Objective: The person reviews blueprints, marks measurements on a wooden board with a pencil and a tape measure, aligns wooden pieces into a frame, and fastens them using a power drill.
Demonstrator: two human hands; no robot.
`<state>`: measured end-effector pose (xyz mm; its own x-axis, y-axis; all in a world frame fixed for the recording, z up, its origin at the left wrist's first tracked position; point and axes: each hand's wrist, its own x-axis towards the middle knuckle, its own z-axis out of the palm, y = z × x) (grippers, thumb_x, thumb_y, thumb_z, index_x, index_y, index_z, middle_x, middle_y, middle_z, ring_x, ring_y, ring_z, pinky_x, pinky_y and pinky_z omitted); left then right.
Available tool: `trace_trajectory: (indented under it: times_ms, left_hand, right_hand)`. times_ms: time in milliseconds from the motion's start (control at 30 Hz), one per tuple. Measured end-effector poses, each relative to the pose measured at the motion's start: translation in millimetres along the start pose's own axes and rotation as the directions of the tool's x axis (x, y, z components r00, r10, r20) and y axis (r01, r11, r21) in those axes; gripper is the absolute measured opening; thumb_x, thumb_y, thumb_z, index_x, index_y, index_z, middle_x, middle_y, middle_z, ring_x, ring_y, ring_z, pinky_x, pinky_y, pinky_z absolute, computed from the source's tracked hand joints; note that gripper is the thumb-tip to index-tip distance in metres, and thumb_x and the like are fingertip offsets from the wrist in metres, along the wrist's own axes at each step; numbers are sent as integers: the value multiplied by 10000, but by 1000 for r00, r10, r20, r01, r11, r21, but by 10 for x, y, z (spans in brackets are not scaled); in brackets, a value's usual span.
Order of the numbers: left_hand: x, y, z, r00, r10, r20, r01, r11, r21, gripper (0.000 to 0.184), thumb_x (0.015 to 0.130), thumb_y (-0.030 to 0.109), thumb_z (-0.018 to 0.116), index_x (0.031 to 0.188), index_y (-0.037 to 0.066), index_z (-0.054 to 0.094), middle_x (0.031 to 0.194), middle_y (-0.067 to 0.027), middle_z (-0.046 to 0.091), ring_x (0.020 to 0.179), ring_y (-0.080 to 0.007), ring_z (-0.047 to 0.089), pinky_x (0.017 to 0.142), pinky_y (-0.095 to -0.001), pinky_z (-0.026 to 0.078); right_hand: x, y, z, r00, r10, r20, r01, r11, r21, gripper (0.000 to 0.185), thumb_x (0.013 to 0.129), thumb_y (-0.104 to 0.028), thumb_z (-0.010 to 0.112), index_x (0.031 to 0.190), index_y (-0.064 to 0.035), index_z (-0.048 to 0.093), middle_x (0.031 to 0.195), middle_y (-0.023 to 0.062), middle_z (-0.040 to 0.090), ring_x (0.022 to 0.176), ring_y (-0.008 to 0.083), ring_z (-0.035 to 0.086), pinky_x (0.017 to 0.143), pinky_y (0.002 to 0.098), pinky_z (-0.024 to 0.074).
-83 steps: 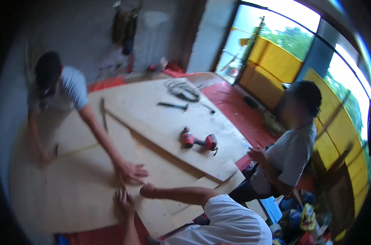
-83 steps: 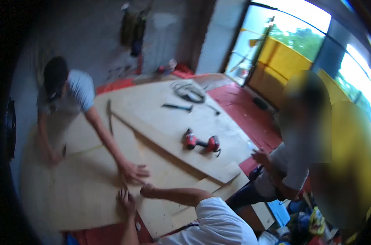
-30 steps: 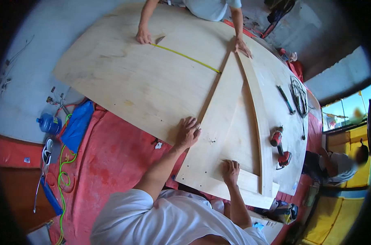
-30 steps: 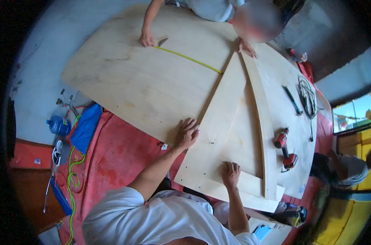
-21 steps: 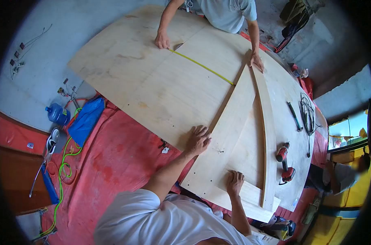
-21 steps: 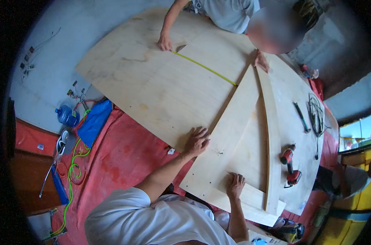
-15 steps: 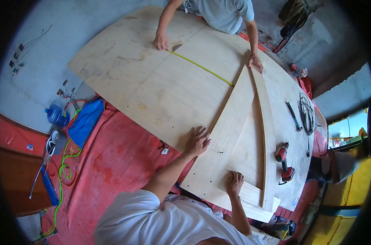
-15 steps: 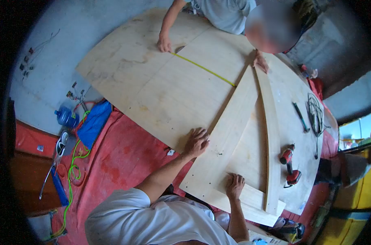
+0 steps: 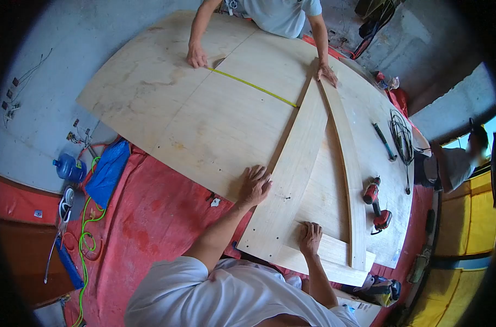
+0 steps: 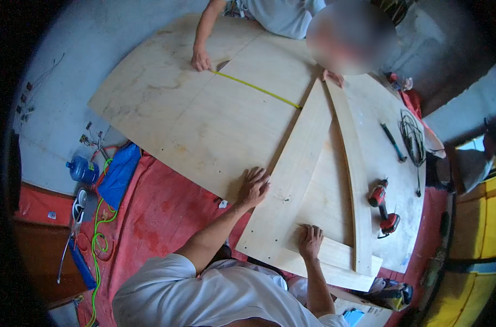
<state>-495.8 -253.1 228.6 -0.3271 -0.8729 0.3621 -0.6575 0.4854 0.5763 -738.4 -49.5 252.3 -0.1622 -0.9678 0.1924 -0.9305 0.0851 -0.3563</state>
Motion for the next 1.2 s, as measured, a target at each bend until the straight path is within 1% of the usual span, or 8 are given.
trace_trajectory:
  times_ms: [367, 500, 633, 700, 833, 933, 1067, 1200]
  left_hand:
    - [8, 3, 18, 1000, 28, 1, -28, 995, 96, 407, 939, 355, 565, 1201, 53, 639, 1366, -153, 543, 1347, -323, 407, 1143, -558, 256]
    - [20, 11, 81, 1000, 21, 14, -23, 991, 133, 399, 933, 334, 564, 1216, 56, 615, 1386, -140, 532, 1363, -331, 390, 1128, -580, 255]
    - [107, 34, 296, 993, -87, 75, 67, 970, 234, 428, 962, 342, 518, 1279, 61, 580, 1483, -128, 439, 1415, -308, 325, 1134, -604, 216]
    - [249, 105, 336, 985, -148, 83, 118, 948, 295, 456, 982, 344, 485, 1329, 54, 550, 1509, -116, 412, 1431, -303, 303, 1133, -619, 198]
    - [368, 15, 568, 995, -97, 22, 84, 933, 349, 475, 986, 298, 481, 1370, 17, 494, 1512, -138, 397, 1440, -326, 283, 1142, -637, 163]
    - [409, 46, 524, 997, -62, 46, 45, 953, 299, 505, 986, 209, 459, 1438, -5, 390, 1527, -165, 360, 1449, -321, 276, 1160, -641, 118]
    - [359, -58, 603, 997, -18, 79, 2, 981, 193, 507, 1002, 196, 418, 1471, 14, 356, 1550, -157, 334, 1447, -307, 292, 1178, -570, 166]
    - [449, 11, 534, 990, -29, 136, -7, 967, 256, 470, 1025, 229, 381, 1452, 35, 406, 1540, -136, 367, 1444, -288, 307, 1172, -534, 197]
  right_hand:
    - [-37, 31, -82, 989, 25, 143, -24, 1000, -8, 366, 934, -226, 575, 1255, -57, 531, 1205, 188, 554, 1153, 381, 489, 1023, 515, 362]
    - [-408, 0, -287, 955, 281, 95, -277, 959, -55, 602, 961, -290, 549, 1479, -72, 331, 1506, 177, 368, 1425, 356, 301, 1171, 613, 101]
    - [-1244, 102, -393, 839, 525, -142, -540, 835, -103, 590, 990, -237, 511, 1510, -74, 285, 1546, 166, 328, 1454, 336, 269, 1164, 623, 72]
    - [-1710, 148, -351, 676, 649, -349, -672, 737, 71, 571, 991, -255, 511, 1457, 24, 334, 1480, 265, 370, 1349, 416, 377, 1131, 550, 231]
    - [-2573, 309, 48, 91, 954, -285, -603, 281, 746, 679, 989, -489, 468, 1416, 35, 402, 1407, 206, 454, 1241, 368, 477, 1027, 472, 395]
    - [-3026, 433, 441, -362, 750, 554, 73, -569, 819, 861, 910, -711, 416, 1459, -48, 383, 1411, 163, 450, 1256, 335, 465, 1044, 478, 396]
    - [-2650, 14, 830, -278, 739, 614, 223, -572, 789, 850, 909, -716, 298, 1524, -130, 272, 1604, 103, 225, 1476, 253, 217, 1175, 542, 215]
    - [-2177, 307, 1492, -37, 855, 518, 353, -474, 807, 750, 960, -620, 313, 1487, -87, 328, 1536, 143, 346, 1408, 317, 332, 1148, 523, 294]
